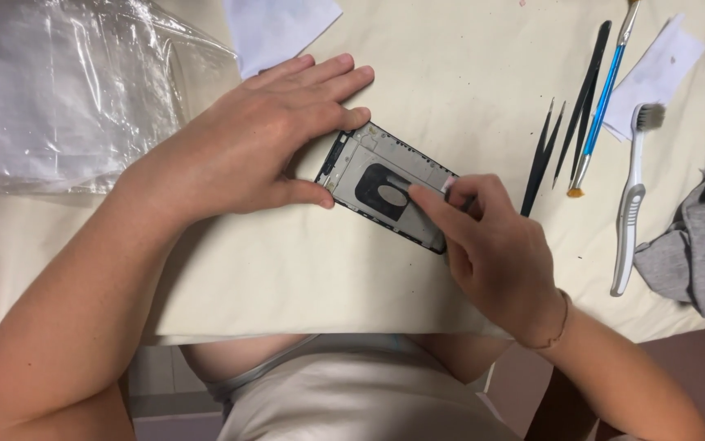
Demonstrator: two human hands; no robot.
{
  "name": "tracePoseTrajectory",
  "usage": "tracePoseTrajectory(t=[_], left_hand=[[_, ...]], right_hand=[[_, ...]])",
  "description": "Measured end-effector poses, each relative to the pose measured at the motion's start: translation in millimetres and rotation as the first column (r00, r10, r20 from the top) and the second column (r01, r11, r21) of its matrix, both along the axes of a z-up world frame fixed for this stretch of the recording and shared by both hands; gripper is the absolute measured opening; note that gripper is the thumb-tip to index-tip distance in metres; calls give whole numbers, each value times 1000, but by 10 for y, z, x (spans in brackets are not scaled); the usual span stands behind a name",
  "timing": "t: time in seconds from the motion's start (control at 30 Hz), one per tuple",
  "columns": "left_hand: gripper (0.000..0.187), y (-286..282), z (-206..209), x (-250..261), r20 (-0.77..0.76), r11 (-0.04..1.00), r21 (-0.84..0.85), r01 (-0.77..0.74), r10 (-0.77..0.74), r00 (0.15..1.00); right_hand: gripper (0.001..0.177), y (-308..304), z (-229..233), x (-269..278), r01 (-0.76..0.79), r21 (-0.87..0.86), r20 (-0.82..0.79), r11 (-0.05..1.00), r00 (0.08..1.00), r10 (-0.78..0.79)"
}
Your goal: The person cleans a black rectangular electronic component with a white cloth. They then unwrap a phone frame, apply a liquid with a brush, and scrub the frame with a toothbrush. Finally, they use a small knife to scrape residue from the frame and wipe it clean.
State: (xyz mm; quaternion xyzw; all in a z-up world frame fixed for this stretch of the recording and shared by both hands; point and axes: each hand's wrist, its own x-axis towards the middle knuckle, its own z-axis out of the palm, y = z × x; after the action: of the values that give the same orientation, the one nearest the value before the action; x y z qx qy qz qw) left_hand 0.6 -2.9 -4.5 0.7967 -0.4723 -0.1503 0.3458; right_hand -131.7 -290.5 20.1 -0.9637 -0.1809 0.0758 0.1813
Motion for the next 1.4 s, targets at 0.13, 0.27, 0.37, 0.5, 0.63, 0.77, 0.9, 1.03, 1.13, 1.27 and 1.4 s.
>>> tracePoseTrajectory(t=[0.13, 0.27, 0.37, 0.5, 0.63, 0.77, 0.9, 1.03, 1.13, 1.27, 1.4], left_hand=[[84, -3, 15, -4, -11, 1000, 4, -2, 2, 1000], [82, -10, 11, -6, -12, 1000, 3, 0, 0, 1000], [81, 2, 14, 0, -13, 1000, 5, 4, -4, 1000], [78, -1, 32, -3, -6, 1000, -5, 2, -2, 1000], [78, -11, 44, -6, -17, 1000, 10, 5, -5, 1000], [80, -11, 42, -4, -1, 1000, 9, 1, -1, 1000], [81, -15, 33, -7, 4, 1000, 8, 1, -1, 1000], [80, -14, 35, -8, 11, 1000, 11, 3, -4, 1000], [82, -16, 28, 0, 15, 1000, 11, 5, -5, 1000], [82, -13, 34, -15, 2, 1000, 25, -3, 3, 1000], [84, -17, 34, 3, -7, 1000, 15, 0, 0, 1000]], right_hand=[[62, -71, -40, -202, -37, 29, -84, 999, 996, 39], [66, -210, -84, -231, 57, -35, -70, 998, 996, -59], [65, -215, -99, -302, 23, -43, -29, 999, 999, -25], [63, -232, -80, -277, -8, -81, 61, 997, 998, 13], [60, -132, -47, -281, 5, -184, 104, 983, 994, 15], [61, -111, 60, -301, -12, -252, 151, 968, 987, 52], [58, -112, 117, -324, -4, -329, 178, 944, 982, 66], [59, -41, 127, -319, -17, -378, 217, 926, 970, 107], [61, -83, 45, -380, 8, -312, 236, 950, 969, 70], [62, -140, -42, -377, 20, -213, 222, 977, 975, 29], [61, -145, -42, -348, 1, -216, 221, 976, 974, 48]])
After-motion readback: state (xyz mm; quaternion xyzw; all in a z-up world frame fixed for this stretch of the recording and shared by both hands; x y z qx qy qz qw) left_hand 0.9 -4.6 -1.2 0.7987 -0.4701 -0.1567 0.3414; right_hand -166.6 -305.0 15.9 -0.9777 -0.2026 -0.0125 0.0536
